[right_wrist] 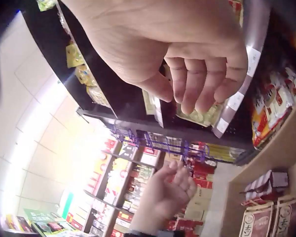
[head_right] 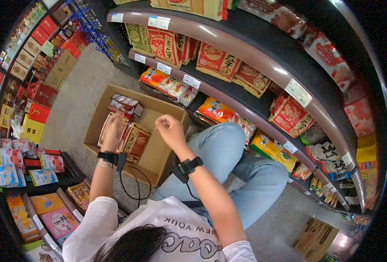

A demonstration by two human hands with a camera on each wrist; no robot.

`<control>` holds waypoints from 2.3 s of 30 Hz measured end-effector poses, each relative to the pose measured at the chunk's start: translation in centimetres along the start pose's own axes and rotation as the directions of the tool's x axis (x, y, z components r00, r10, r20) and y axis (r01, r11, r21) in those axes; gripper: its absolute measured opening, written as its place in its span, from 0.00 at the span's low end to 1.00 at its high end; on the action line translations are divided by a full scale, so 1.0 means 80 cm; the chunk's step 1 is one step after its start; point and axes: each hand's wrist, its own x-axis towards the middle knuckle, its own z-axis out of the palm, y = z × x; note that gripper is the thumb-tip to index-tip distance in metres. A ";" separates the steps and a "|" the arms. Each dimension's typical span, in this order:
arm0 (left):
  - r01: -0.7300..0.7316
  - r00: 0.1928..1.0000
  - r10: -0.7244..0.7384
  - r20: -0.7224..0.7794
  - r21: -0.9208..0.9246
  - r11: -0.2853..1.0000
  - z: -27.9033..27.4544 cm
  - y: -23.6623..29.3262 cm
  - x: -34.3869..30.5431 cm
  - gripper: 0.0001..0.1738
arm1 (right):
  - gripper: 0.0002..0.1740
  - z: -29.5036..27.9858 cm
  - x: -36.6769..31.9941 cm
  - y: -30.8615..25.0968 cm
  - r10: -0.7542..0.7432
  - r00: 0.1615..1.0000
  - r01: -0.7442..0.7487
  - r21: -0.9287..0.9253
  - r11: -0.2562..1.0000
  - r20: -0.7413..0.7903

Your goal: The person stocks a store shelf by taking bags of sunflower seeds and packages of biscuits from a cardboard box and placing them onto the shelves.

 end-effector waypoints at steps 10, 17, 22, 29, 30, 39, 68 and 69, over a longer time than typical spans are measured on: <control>0.519 0.723 -0.501 -0.475 -0.104 0.848 -0.145 -0.185 0.030 0.08 | 0.07 0.076 0.062 0.142 0.200 0.980 -0.191 -0.241 0.951 0.015; 0.618 0.666 -0.514 -0.540 0.014 0.786 -0.191 -0.234 0.028 0.30 | 0.09 0.106 0.092 0.191 0.308 0.949 -0.314 -0.347 0.884 -0.076; 0.671 0.635 -0.528 -0.563 0.064 0.739 -0.236 -0.277 0.045 0.22 | 0.09 0.121 0.095 0.207 0.356 0.930 -0.359 -0.426 0.830 -0.092; 0.388 0.905 -0.181 -0.386 0.921 -0.021 -0.283 -0.330 0.050 0.20 | 0.09 0.148 0.099 0.216 0.341 0.932 -0.361 -0.405 0.840 -0.124; 0.401 0.903 -0.191 -0.385 0.915 0.052 -0.282 -0.323 0.047 0.19 | 0.09 0.151 0.098 0.216 0.354 0.927 -0.373 -0.399 0.838 -0.122; 0.199 0.974 -0.022 -0.225 0.807 0.556 -0.183 -0.181 0.049 0.14 | 0.10 0.147 0.092 0.209 0.360 0.931 -0.277 -0.527 0.803 0.060; -0.858 0.465 0.561 0.685 0.504 0.095 0.169 0.184 -0.039 0.06 | 0.36 0.004 0.051 0.064 0.005 0.984 -0.012 0.042 0.999 0.178; -0.859 0.443 0.584 0.680 0.509 0.058 0.177 0.186 -0.041 0.07 | 0.36 -0.004 0.044 0.054 -0.006 0.982 -0.004 0.056 0.998 0.186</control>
